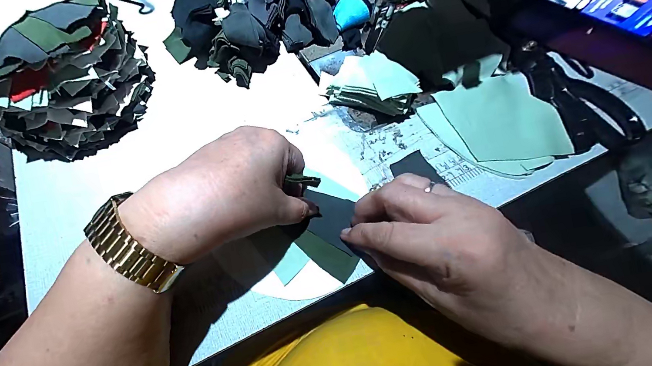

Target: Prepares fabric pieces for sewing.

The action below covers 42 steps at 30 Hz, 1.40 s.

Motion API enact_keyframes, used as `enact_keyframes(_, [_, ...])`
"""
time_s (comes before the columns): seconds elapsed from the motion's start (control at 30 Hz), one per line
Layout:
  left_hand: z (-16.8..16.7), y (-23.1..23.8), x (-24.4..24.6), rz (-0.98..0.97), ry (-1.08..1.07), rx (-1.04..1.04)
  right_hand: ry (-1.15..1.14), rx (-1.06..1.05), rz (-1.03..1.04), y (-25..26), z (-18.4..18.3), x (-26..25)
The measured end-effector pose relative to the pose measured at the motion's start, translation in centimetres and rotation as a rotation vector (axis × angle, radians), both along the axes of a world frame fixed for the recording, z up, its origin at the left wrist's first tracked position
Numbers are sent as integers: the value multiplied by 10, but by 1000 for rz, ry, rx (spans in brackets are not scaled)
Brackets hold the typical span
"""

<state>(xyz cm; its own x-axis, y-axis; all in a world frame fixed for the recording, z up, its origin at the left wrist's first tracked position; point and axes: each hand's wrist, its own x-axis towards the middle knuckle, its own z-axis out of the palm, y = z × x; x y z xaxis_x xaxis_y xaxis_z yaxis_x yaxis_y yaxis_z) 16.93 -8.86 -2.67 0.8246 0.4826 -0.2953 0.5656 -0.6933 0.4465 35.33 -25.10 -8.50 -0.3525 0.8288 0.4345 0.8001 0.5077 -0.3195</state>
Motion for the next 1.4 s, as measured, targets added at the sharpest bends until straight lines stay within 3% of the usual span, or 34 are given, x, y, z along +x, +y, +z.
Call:
enact_keyframes(0.1, [2,3,-2,58,-29,85,-52,-1,13,2,0,-1])
enact_keyframes(0.17, [0,6,-5,86,-192,12,-85,0,15,2,0,-2])
enact_keyframes(0.27, [-1,3,-4,183,-557,-537,-26,-20,-5,2,2,1])
enact_keyframes(0.37, [5,-2,-2,353,-637,-1063,140,12,-120,1,9,6])
enact_keyframes(0.47, [3,-4,-1,401,-707,-1402,281,76,-235,0,22,12])
enact_keyframes(0.6, [-4,-8,3,358,-768,-1648,395,158,-256,1,30,12])
enact_keyframes(0.83, [-9,-24,11,362,-705,-1670,231,158,-339,16,32,4])
enact_keyframes(1.1, [-9,-20,11,357,-645,-1574,505,118,-199,17,34,8])
enact_keyframes(1.3, [-5,-16,6,211,-666,-1192,705,12,-216,14,39,17])
enact_keyframes(1.4, [-1,-17,5,262,-622,-1078,775,-67,-177,12,40,16])
